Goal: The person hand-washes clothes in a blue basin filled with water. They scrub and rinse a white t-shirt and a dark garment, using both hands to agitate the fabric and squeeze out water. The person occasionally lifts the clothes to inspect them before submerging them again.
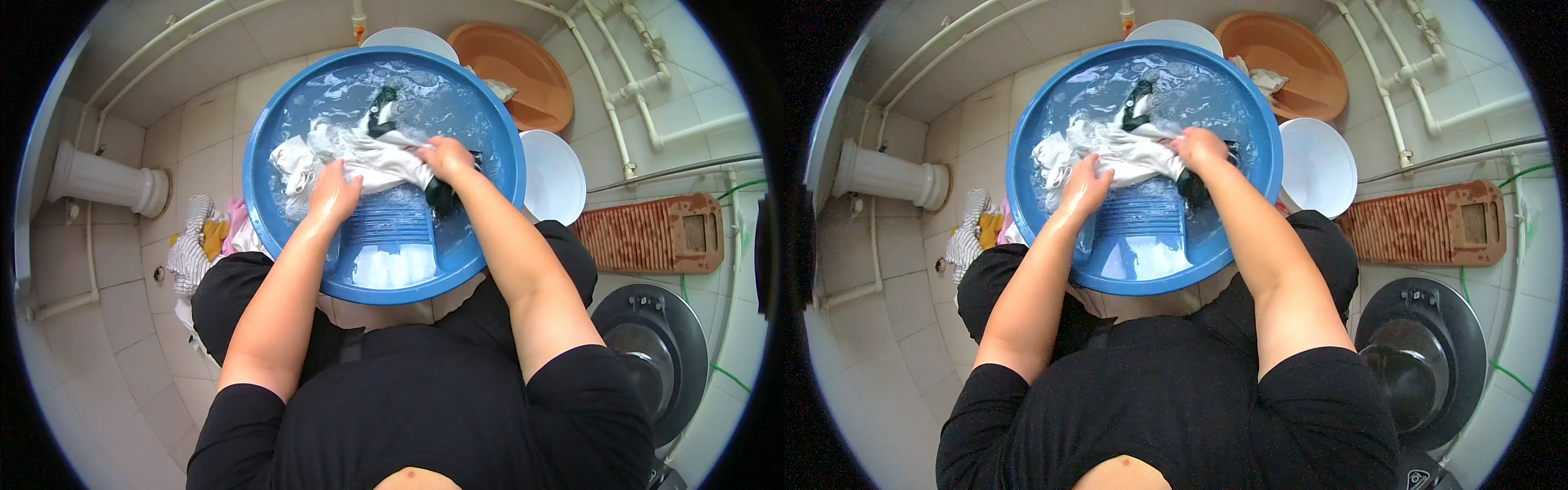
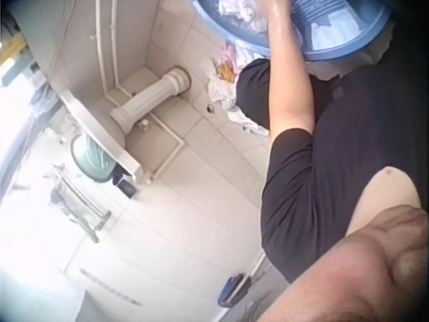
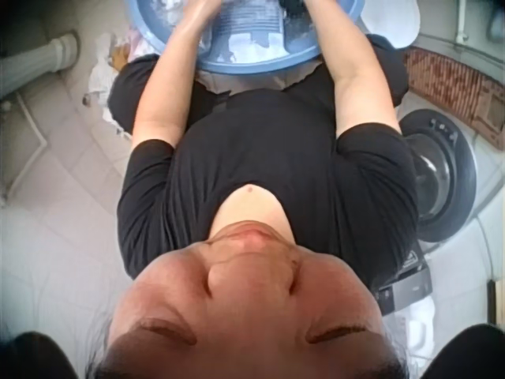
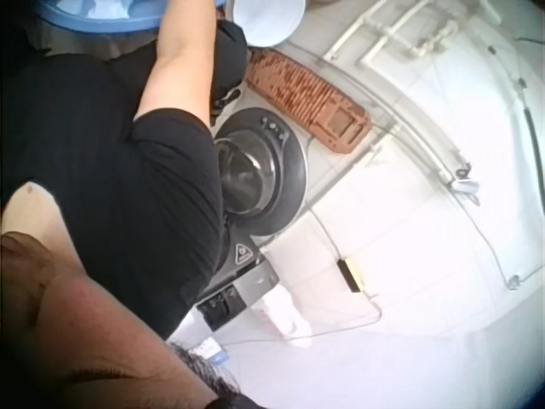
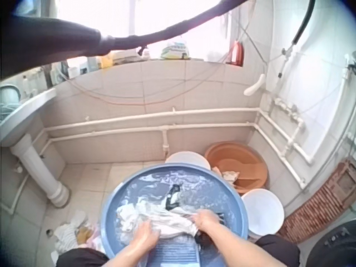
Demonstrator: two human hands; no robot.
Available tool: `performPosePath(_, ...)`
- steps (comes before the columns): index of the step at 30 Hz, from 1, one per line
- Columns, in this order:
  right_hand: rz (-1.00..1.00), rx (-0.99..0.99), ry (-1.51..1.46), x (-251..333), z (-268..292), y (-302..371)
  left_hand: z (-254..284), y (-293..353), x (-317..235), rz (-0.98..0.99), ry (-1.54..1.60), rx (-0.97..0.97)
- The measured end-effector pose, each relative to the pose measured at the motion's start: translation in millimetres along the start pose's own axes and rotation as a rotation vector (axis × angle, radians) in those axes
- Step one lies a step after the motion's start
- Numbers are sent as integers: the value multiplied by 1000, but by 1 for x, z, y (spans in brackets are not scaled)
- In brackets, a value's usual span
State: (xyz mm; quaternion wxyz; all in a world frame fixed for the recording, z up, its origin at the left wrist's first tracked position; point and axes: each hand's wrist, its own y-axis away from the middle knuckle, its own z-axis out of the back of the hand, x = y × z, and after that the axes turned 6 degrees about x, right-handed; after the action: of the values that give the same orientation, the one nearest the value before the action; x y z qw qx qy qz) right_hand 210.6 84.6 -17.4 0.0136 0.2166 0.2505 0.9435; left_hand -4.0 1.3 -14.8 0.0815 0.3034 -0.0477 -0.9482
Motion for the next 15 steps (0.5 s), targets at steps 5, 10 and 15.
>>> performPosePath(5,30,-542,148,-9,11,3,16,6,-9,-25,-74,319)
performPosePath(10,689,-147,-177,35,3,16,35,24,-46,-586,7,541)
performPosePath(15,552,-126,212,10,-24,0,17,18,-23,-343,197,407)
